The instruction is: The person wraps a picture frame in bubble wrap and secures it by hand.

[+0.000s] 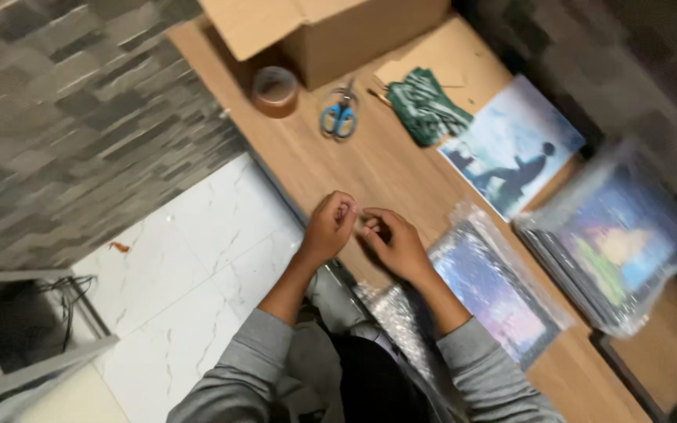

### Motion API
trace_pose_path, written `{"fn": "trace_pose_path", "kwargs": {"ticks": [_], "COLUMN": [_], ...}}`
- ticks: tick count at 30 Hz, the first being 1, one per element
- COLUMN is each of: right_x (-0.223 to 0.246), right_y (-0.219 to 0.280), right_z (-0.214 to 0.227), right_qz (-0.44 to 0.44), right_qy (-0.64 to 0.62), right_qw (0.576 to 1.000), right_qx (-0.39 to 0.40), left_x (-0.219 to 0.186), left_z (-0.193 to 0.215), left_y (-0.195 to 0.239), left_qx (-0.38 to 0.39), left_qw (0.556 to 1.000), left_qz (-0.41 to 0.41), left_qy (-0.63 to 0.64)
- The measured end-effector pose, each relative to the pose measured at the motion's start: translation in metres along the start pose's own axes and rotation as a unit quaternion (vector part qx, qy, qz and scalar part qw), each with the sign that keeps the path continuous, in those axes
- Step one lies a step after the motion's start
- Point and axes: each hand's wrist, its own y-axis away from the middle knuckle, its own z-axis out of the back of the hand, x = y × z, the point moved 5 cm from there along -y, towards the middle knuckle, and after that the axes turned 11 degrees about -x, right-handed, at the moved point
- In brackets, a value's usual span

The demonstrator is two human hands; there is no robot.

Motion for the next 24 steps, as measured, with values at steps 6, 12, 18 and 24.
{"fn": "trace_pose_path", "kwargs": {"ticks": [6, 12, 18, 24], "right_x": [0.015, 0.057, 0.065, 0.069], "right_y": [-0.069, -0.130, -0.149, -0.150], "right_z": [-0.100, -0.159, -0.182, -0.183], "right_qz": [-0.067, 0.051, 0.124, 0.157], "right_qy": [-0.079, -0.027, -0.012, -0.001], "right_qw": [0.993, 0.998, 0.992, 0.987], "right_qx": [0.050, 0.025, -0.008, -0.020], "left_x": [0.083, 0.137, 0.161, 0.182], "left_z": [0.075, 0.128, 0.143, 0.135], "left_y": [-0.022, -0.060, -0.101, -0.117], "left_qx": [-0.094, -0.247, -0.260, -0.280], "left_qw": [0.973, 0.881, 0.841, 0.822], "left_qz": [0.188, 0.351, 0.425, 0.444], "left_qy": [0.097, 0.202, 0.211, 0.221]}}
